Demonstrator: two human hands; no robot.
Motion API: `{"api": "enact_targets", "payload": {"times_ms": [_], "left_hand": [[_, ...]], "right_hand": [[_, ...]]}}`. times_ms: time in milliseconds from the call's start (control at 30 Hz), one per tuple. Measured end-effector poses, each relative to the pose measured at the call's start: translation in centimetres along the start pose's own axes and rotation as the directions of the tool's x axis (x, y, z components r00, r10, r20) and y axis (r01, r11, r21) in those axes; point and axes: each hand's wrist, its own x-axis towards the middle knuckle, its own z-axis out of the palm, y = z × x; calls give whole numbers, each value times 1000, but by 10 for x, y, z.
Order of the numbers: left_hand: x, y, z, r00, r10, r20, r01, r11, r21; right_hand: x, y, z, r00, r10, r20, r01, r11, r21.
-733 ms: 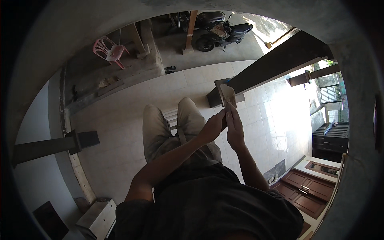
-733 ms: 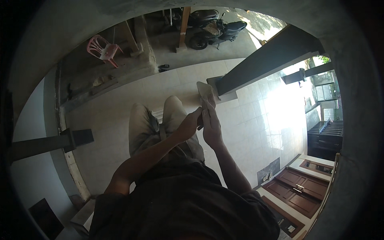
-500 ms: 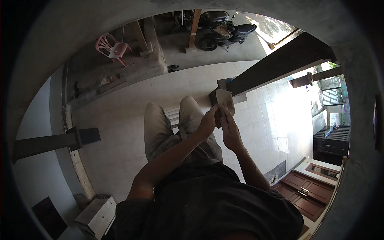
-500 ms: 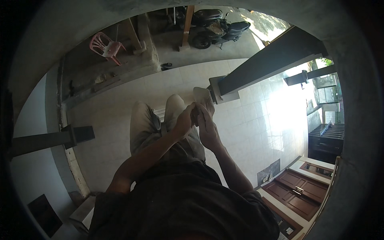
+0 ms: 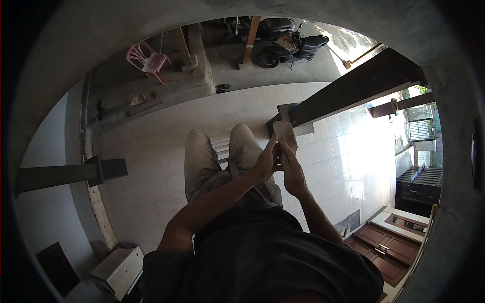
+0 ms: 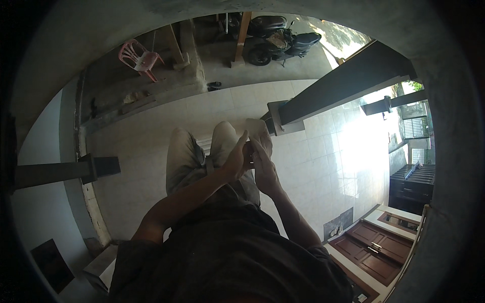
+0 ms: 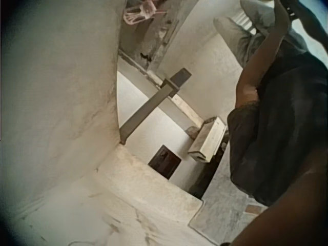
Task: Sanding a plastered wall or ceiling surface using sandpaper blocks.
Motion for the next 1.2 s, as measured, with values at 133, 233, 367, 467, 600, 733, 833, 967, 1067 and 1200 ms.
{"api": "enact_targets", "payload": {"times_ms": [133, 233, 367, 467, 600, 733, 833, 967, 1067, 1200], "left_hand": [[-3, 2, -3, 997, 42, 58, -38, 997, -67], [2, -3, -7, 995, 11, 104, -6, 999, -40], [5, -2, -7, 996, 89, -19, -90, 996, -20], [11, -6, -12, 989, 81, -124, -66, 990, 123], [12, -7, -17, 935, 287, -208, -241, 945, 220], [6, 3, -5, 855, 448, -260, -390, 887, 246], [-4, 10, 1, 805, 542, -242, -412, 803, 430], [-9, 14, 0, 819, 522, -238, -355, 788, 503], [-18, 18, 10, 787, 604, -126, -390, 645, 657], [-18, 10, 18, 806, 589, 64, -459, 551, 697]], "right_hand": [[14, -7, -11, 955, 264, 133, -286, 938, 197], [4, -1, 0, 993, 117, 25, -119, 983, 142], [-4, -5, -4, 994, -35, 101, 31, 999, 38], [0, 3, -8, 995, -89, 52, 89, 996, 9], [-1, -7, -14, 981, -192, -33, 183, 965, -189], [-4, -5, -15, 988, -11, -156, -13, 988, -156], [-5, -12, -21, 991, 78, -112, -100, 972, -214], [2, -13, -42, 999, -15, -38, 4, 964, -267], [10, -16, -53, 984, -141, -107, 87, 914, -397], [14, -11, -62, 986, 145, -84, -166, 909, -382]]}}
